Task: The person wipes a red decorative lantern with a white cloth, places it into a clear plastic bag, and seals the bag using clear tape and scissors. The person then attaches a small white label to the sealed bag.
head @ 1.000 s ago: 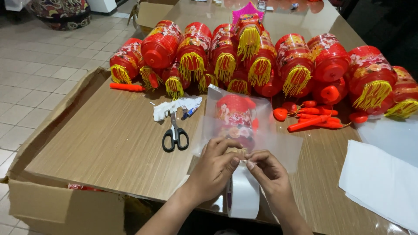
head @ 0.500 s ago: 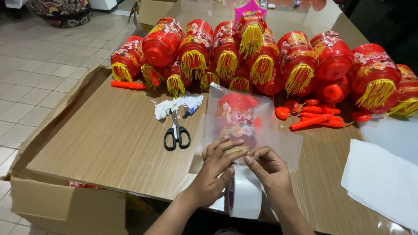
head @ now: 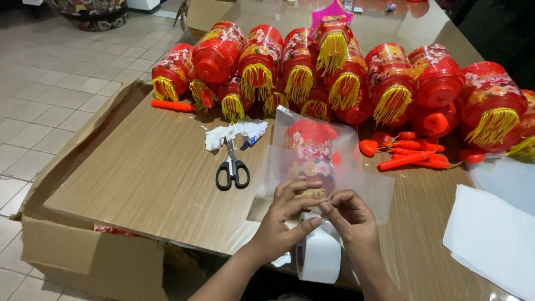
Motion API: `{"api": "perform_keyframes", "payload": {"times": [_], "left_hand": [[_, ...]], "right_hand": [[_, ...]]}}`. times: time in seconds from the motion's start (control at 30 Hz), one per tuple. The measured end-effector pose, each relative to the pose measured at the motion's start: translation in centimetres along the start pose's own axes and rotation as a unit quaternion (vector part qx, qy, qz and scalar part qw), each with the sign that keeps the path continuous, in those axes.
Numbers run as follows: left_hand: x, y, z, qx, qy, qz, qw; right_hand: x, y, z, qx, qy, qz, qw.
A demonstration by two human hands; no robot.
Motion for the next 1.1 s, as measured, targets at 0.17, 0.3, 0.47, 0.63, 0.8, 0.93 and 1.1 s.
{"api": "perform_keyframes", "payload": {"times": [0.17, 0.3, 0.47, 0.63, 0.8, 0.93, 1.1], "left_hand": [[0.3, -0.3, 0.7, 0.044, -0.008, 0.005, 0.999], [1.0, -1.2, 0.9, 0.03, -0.031, 0.051, 0.998], [1.6, -1.5, 1.5, -0.004, -0.06, 0.105, 0.993], [1.4, -1.7, 2.1, -0.035, -0.087, 0.153, 0.984], [1.5, -1.2, 1.4, -0.02, -0.054, 0.194, 0.979], [1.7, -0.8, 1.2, -0.013, -0.042, 0.176, 0.983], [2.2, -0.8, 1.5, 0.024, 0.029, 0.164, 0.986]], "right_hand": [[0.9, 0.6, 0.2, 0.021, -0.022, 0.008, 1.0], [1.1, 2.1, 0.2, 0.042, -0.077, -0.023, 0.996], [1.4, 2.7, 0.9, 0.042, -0.094, -0.051, 0.993], [3.8, 1.0, 4.1, 0.0, -0.06, -0.004, 0.998], [6.4, -1.5, 8.0, 0.025, 0.16, -0.043, 0.986], [7.4, -2.2, 10.1, 0.078, 0.194, -0.166, 0.964], [7.0, -0.5, 7.8, 0.121, 0.168, -0.161, 0.965]]}}
Point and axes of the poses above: each hand's wrist, its own x-axis away from the middle knuckle, its own y-axis out of the palm, z = x × y, the point moved 3 cm from there along -x, towards the middle knuckle, and after that the axes turned 5 degrees about -x, right-handed, at the moved point
